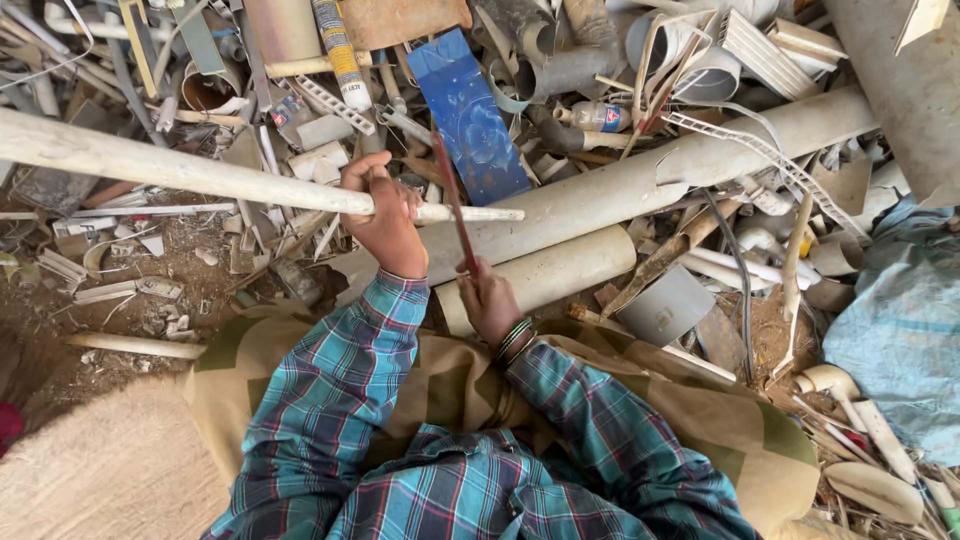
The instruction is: The person uses a hand-held saw to cut through a white plastic pipe while sitting among a large pile of scrap PVC materials.
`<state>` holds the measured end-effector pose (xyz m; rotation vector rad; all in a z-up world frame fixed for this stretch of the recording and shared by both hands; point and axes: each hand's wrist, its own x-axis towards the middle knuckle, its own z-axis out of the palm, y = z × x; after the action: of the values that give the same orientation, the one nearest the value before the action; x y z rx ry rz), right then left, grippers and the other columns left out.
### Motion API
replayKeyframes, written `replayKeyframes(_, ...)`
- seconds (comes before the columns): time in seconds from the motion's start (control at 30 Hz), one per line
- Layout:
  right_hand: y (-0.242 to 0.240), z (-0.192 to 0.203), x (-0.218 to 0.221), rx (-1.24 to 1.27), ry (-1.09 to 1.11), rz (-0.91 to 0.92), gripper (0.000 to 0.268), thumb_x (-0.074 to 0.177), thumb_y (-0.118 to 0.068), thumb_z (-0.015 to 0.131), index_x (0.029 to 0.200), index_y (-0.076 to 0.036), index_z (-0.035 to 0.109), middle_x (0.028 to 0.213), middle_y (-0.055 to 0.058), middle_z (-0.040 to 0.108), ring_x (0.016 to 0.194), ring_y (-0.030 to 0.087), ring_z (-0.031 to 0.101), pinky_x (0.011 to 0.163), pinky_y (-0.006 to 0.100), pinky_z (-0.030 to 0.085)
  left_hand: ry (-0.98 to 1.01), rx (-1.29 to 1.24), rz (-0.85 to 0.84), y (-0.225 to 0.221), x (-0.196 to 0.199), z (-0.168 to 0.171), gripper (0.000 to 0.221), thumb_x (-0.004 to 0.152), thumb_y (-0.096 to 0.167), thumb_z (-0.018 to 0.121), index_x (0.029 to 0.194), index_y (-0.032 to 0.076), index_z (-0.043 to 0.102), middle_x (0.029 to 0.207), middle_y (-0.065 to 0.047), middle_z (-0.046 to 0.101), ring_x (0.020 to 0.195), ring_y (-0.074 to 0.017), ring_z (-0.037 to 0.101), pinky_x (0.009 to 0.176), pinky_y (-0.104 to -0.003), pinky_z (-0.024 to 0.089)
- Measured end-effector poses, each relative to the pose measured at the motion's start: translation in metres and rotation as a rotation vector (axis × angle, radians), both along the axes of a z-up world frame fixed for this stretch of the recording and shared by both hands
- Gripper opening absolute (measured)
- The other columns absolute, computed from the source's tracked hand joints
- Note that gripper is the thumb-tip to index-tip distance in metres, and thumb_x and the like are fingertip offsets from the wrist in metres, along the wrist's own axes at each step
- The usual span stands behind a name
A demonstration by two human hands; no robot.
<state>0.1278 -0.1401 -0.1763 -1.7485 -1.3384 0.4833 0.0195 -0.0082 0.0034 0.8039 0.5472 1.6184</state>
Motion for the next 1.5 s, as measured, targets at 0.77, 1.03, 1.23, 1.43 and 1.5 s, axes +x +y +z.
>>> replayKeyframes(0.77,-0.016,-0.033,0.002,-0.182,-0.181,-0.085,0.03,0.101,-0.011,0.056,0.129,-0.003,0.055,0.075,0.02,0.071,0.063,0.032,0.069,0.056,0.043,0.057,0.046,0.013,-0.014,0.008,-0.001,0.0,0.016,0.11,0.0,0.045,0.115,0.0,0.061,0.067,-0.001,0.047,0.054,-0.0083,0.042,0.057,-0.031,0.044)
replayKeyframes(1.03,-0.014,-0.004,0.004,-0.255,-0.081,-0.093,0.03,0.102,-0.015,0.055,0.129,-0.002,0.055,0.08,0.021,0.072,0.067,0.034,0.07,0.059,0.044,0.057,0.065,-0.006,-0.017,0.013,-0.001,0.006,0.017,0.109,0.0,0.045,0.113,0.0,0.062,0.065,0.0,0.045,0.053,-0.0078,0.04,0.055,-0.03,0.043)
replayKeyframes(1.23,-0.008,-0.023,0.024,-0.399,-0.058,-0.249,0.034,0.102,-0.018,0.056,0.131,0.0,0.054,0.083,0.022,0.072,0.071,0.037,0.07,0.061,0.047,0.058,0.052,0.033,-0.034,0.006,-0.004,0.001,0.018,0.109,0.0,0.044,0.115,0.0,0.062,0.069,-0.002,0.046,0.057,-0.0092,0.042,0.059,-0.032,0.046)
replayKeyframes(1.43,-0.013,0.009,0.005,-0.233,-0.109,-0.095,0.038,0.102,-0.021,0.056,0.133,0.002,0.052,0.086,0.024,0.072,0.074,0.041,0.07,0.064,0.05,0.058,0.089,0.069,-0.036,0.005,-0.001,0.007,0.016,0.11,0.001,0.045,0.112,0.001,0.062,0.067,-0.001,0.045,0.055,-0.0088,0.042,0.057,-0.031,0.044)
replayKeyframes(1.5,-0.026,0.001,-0.008,0.092,-0.261,-0.008,0.039,0.102,-0.02,0.057,0.131,0.006,0.051,0.091,0.026,0.07,0.077,0.043,0.069,0.065,0.051,0.058,0.077,0.057,-0.067,0.002,-0.004,0.005,0.016,0.111,0.001,0.046,0.113,0.001,0.061,0.069,-0.001,0.045,0.057,-0.009,0.042,0.059,-0.032,0.045)
